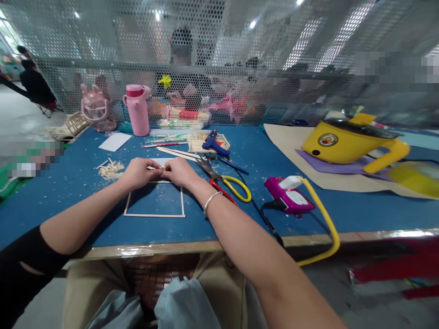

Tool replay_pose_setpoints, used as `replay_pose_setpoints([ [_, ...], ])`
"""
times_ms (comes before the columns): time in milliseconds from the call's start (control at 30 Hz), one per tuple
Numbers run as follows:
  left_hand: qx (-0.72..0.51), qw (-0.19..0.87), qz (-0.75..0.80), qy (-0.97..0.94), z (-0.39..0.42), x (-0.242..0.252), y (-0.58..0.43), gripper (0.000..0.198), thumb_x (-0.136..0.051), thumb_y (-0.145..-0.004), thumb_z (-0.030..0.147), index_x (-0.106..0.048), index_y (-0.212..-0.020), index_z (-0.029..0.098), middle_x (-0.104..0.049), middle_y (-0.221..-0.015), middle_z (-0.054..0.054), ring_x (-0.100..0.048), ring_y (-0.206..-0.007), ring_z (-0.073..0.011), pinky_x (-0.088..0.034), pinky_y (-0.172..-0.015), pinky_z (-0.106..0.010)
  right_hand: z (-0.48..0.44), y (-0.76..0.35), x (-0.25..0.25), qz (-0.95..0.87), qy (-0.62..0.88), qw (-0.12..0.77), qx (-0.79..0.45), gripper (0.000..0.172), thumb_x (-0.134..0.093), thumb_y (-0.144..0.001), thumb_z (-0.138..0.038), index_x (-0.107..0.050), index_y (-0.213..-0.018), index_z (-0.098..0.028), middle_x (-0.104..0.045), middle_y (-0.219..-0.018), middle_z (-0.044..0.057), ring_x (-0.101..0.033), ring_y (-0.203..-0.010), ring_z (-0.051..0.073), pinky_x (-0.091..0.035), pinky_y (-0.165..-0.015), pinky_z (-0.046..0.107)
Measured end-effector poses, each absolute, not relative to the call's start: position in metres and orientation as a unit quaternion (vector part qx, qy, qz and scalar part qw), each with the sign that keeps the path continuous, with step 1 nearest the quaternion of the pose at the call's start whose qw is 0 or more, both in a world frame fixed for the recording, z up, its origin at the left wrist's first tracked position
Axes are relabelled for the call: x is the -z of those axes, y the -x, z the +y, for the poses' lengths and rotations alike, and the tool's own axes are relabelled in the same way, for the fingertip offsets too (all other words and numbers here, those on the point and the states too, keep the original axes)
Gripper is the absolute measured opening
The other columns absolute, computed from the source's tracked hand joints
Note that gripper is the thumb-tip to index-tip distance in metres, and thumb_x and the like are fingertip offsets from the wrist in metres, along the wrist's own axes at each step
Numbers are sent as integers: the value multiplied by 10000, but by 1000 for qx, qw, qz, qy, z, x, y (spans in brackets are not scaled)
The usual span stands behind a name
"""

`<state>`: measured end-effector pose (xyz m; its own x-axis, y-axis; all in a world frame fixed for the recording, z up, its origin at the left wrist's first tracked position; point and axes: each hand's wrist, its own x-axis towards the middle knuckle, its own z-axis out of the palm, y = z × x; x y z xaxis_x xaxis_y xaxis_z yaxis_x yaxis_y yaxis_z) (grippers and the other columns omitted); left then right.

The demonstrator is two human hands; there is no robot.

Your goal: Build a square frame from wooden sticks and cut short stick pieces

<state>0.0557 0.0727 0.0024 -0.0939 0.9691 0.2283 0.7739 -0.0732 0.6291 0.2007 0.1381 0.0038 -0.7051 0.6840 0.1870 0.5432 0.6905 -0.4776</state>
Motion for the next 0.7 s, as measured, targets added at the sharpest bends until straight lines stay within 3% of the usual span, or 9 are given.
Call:
replay_pose_setpoints([
  [200,-329,128,643,-679,74,-2,-57,225,-620,-734,245,-713,-926,173,-723,-828,-42,-644,-702,-171,-474,-677,-243,139,-199,-6,-910,331,168,-186,302,-613,-731,-360,-624,-533,-133,-403,-430,-47,-356,-483,78,-210,-504,235],
  [433,-308,74,610,-727,73,-3,-58,169,-577,-758,203,-729,-832,197,-727,-795,-35,-631,-684,-157,-423,-632,-219,138,-200,-4,-906,341,166,-187,309,-604,-750,-377,-669,-594,-119,-495,-479,-29,-405,-507,81,-224,-488,219],
  [700,-294,35,589,-752,76,-2,-58,238,-521,-806,268,-723,-763,150,-693,-672,-57,-549,-572,-120,-316,-535,-210,133,-197,-6,-908,354,146,-172,180,-598,-769,-272,-723,-737,-146,-648,-624,4,-520,-589,104,-300,-542,206],
])
